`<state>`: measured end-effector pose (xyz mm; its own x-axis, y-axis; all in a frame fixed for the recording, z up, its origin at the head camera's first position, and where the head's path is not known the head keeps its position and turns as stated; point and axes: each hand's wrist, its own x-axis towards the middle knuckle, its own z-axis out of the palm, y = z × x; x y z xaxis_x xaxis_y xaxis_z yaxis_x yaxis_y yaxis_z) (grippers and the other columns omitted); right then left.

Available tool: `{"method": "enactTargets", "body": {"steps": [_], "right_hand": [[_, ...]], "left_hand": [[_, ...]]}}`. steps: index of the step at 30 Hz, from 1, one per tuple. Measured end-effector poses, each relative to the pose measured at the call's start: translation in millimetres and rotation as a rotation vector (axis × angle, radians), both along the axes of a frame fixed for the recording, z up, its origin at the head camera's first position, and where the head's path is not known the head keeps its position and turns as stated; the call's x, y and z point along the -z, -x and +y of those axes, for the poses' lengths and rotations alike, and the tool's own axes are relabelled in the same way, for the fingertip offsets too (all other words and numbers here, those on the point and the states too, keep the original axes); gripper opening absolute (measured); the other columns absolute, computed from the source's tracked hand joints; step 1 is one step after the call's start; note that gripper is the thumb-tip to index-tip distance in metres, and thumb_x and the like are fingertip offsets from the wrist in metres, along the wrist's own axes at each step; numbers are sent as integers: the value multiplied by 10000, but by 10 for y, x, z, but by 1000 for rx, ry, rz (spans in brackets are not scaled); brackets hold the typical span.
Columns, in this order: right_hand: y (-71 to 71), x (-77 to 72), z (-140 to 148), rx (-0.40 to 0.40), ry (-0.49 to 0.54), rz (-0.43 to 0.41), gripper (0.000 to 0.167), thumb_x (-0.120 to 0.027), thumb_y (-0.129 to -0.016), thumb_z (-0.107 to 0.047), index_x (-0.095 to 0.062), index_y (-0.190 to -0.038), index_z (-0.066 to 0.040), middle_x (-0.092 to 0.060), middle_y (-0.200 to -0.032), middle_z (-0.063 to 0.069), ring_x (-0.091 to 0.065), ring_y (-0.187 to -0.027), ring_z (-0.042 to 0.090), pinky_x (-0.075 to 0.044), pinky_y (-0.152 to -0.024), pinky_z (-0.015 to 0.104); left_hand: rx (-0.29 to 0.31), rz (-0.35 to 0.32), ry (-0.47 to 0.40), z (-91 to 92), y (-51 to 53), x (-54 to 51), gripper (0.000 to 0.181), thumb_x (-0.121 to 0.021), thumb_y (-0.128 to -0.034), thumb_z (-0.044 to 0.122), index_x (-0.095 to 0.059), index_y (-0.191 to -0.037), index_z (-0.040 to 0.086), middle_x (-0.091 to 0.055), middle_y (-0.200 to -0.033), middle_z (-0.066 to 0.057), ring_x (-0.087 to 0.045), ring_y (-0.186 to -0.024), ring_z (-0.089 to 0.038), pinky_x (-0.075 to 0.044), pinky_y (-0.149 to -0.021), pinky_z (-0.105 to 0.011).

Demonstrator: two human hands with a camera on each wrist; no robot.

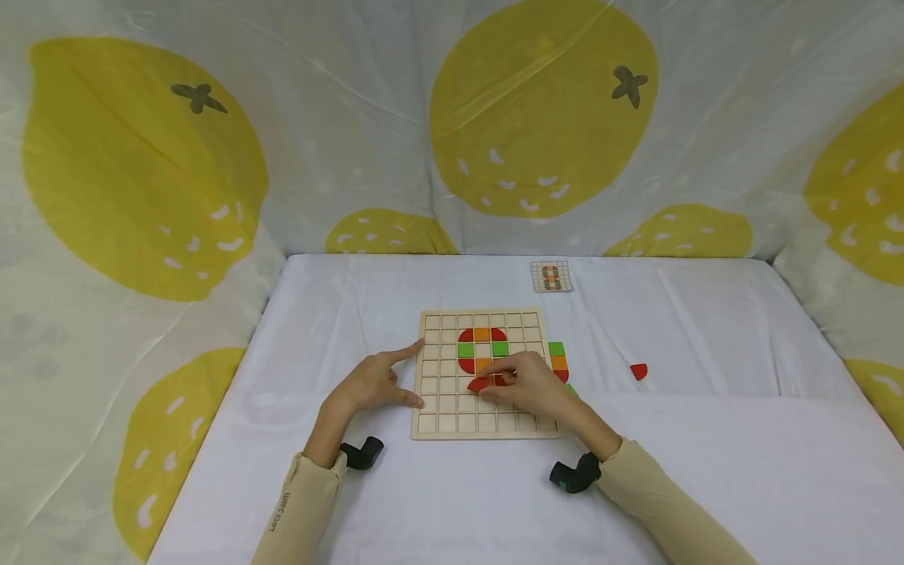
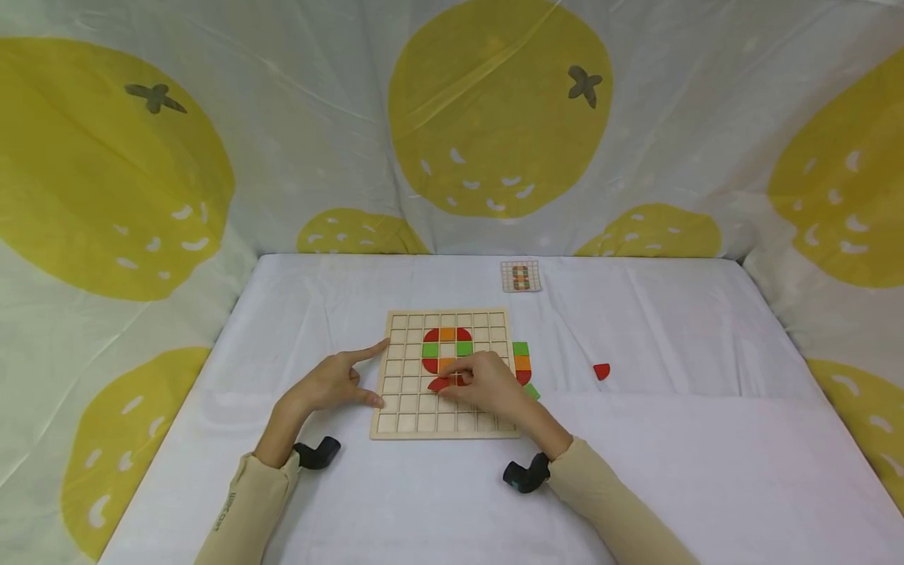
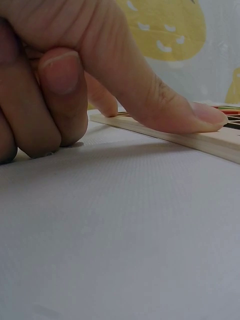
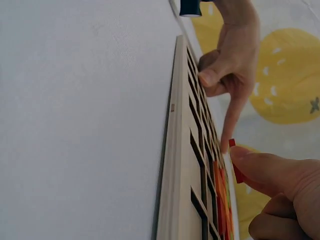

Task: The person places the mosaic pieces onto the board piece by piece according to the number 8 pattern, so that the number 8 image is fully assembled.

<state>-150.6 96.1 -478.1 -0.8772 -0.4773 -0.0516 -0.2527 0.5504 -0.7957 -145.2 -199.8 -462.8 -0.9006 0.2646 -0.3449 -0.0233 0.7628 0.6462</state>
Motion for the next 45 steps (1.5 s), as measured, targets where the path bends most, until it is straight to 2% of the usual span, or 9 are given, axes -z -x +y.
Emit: {"method": "enactTargets", "body": {"steps": [14,22,34,45], "right_hand": [[46,100,-158,-68,-7,22,227,-837,-886,-229,-817,-1100,-156,-352,-577,-78,-324,-544,65,-241,-529,193],[89,85,-171,-93,-13,17,195,-824,-897,-202,-821,-1090,-174,-366,-568,-81,-335,-534,62,-245,-522,192],[140,18,-162,-113,-17,-52,224,-837,-882,-194,-822,-1104,-174,-401,-570,-60,-359,-545,94,-249,-527,196],[122,4,-155,-109,-18,-45,214,-831,-886,-172,-823,-1100,-176,-394,-558,-63,-349,-525,94,-239,-516,192]], "left_hand": [[9,-1,0,-6,12,16,1076,-948,-719,348,-360,-1618,290,-271,-610,53,-270,-580,-120,-252,-572,-278],[15,2,2,-14,8,5,1073,-947,-721,346,-360,-1618,282,-276,-599,53,-265,-571,-116,-251,-565,-274],[3,0,6,-15,12,20,1070,-946,-718,356,-365,-1615,301,-304,-599,48,-276,-572,-116,-264,-573,-278],[0,5,9,-8,2,11,1073,-948,-716,355,-364,-1615,296,-301,-609,46,-276,-575,-118,-256,-573,-280]]}}
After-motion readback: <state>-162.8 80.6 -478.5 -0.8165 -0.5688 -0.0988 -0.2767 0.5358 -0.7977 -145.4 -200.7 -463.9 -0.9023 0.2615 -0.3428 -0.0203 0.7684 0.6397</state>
